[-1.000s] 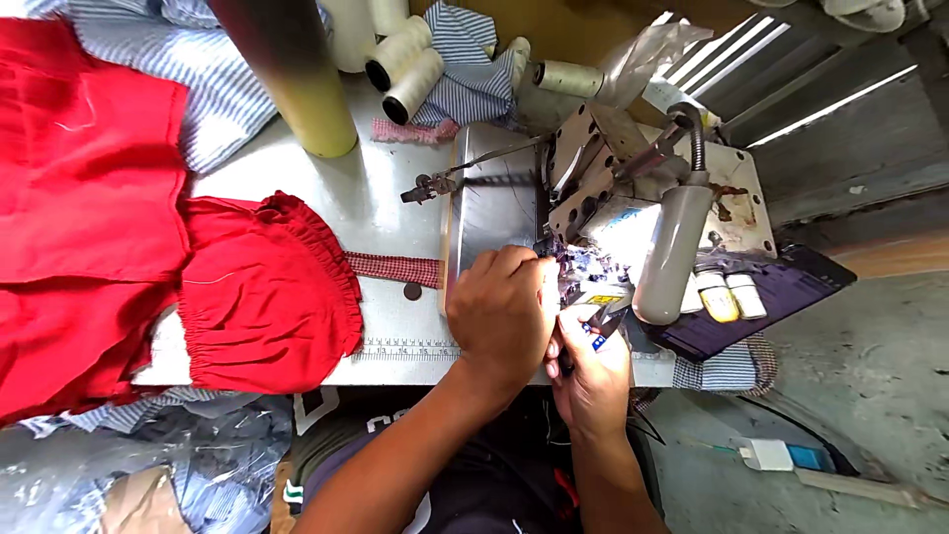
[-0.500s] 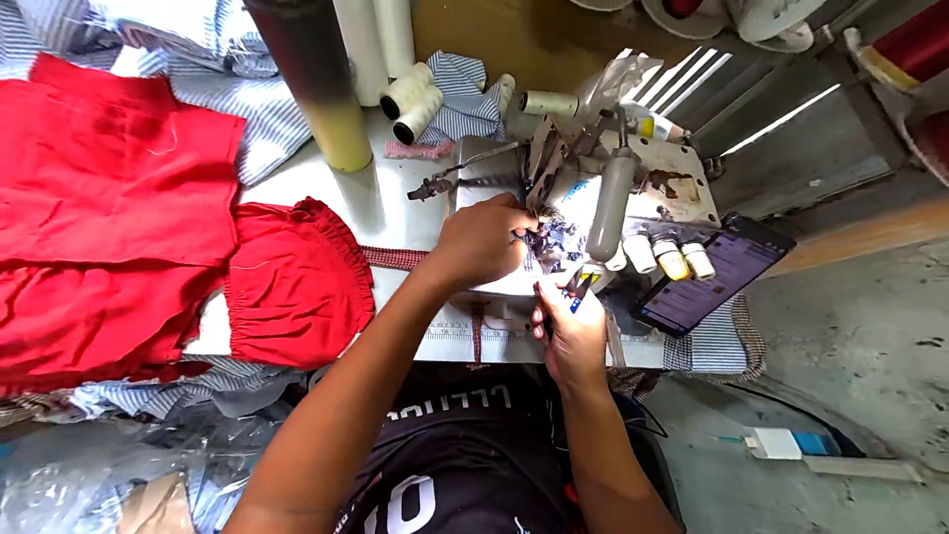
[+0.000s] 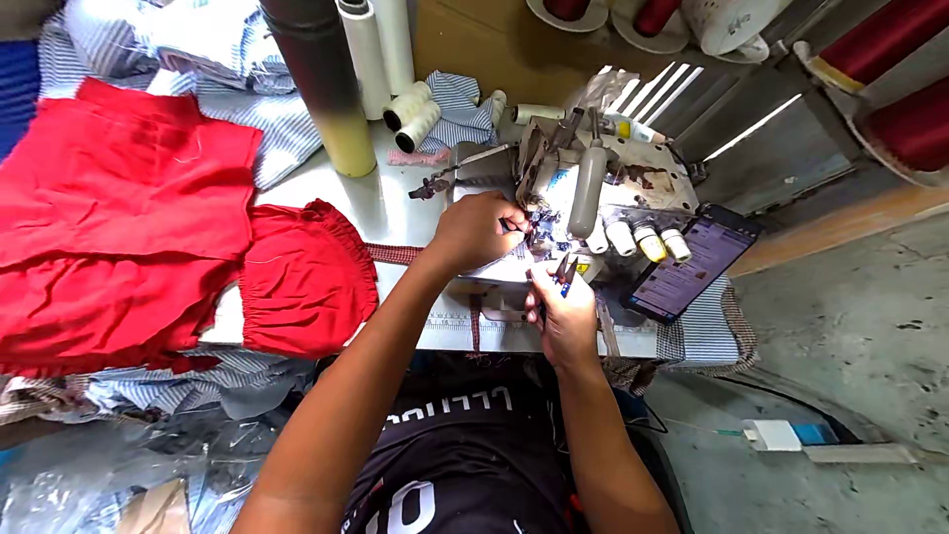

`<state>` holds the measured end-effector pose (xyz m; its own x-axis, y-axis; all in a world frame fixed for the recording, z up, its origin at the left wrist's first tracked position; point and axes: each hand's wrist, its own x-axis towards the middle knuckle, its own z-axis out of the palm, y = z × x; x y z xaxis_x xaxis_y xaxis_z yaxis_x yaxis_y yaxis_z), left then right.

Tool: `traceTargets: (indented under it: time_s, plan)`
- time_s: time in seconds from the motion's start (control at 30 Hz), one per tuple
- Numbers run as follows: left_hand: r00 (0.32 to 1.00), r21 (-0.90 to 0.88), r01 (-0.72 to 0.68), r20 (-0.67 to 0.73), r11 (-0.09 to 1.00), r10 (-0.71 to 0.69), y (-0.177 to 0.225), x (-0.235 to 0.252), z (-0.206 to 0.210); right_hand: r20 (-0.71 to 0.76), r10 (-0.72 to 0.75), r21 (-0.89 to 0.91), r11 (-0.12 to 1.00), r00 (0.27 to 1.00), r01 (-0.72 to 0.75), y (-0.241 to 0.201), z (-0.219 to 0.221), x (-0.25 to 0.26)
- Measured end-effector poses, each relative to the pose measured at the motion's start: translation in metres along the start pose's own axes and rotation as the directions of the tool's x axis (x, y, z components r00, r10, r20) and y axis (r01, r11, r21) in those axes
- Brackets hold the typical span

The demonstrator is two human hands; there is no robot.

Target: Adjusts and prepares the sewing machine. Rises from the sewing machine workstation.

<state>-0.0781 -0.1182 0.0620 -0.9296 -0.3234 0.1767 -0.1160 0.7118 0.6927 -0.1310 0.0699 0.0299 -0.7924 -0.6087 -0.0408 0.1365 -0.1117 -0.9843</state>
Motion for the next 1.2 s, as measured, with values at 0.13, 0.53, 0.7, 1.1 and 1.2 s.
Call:
traceTargets:
  time_s: [0.13, 0.53, 0.7, 1.1, 1.2]
  plan:
    - [0.998, 0.019, -0.011, -0.061, 1.000, 0.012, -0.001, -0.001, 0.004, 0.008, -0.018, -0.018, 1.000, 1.000, 0.018, -0.001, 0.000, 0.000]
    - [0.914, 0.042, 0.085, -0.400, 0.995, -0.061, 0.000, -0.036, 0.002, 0.194, -0.188, -0.374, 0.893, 0.963, 0.249, -0.020, 0.004, 0.021]
    - [0.879, 0.073, 0.141, -0.468, 0.987, -0.091, -0.008, -0.061, -0.009, 0.186, -0.155, -0.467, 0.855, 0.970, 0.226, -0.025, 0.005, 0.025]
    - [0.848, 0.101, 0.243, -0.505, 0.965, -0.160, -0.024, -0.098, -0.021, 0.281, -0.283, -0.562, 0.726, 0.917, 0.397, -0.011, -0.024, -0.003]
    - [0.839, 0.108, 0.291, -0.507, 0.951, -0.199, -0.026, -0.096, -0.020, 0.300, -0.292, -0.438, 0.804, 0.908, 0.403, 0.000, -0.040, -0.012]
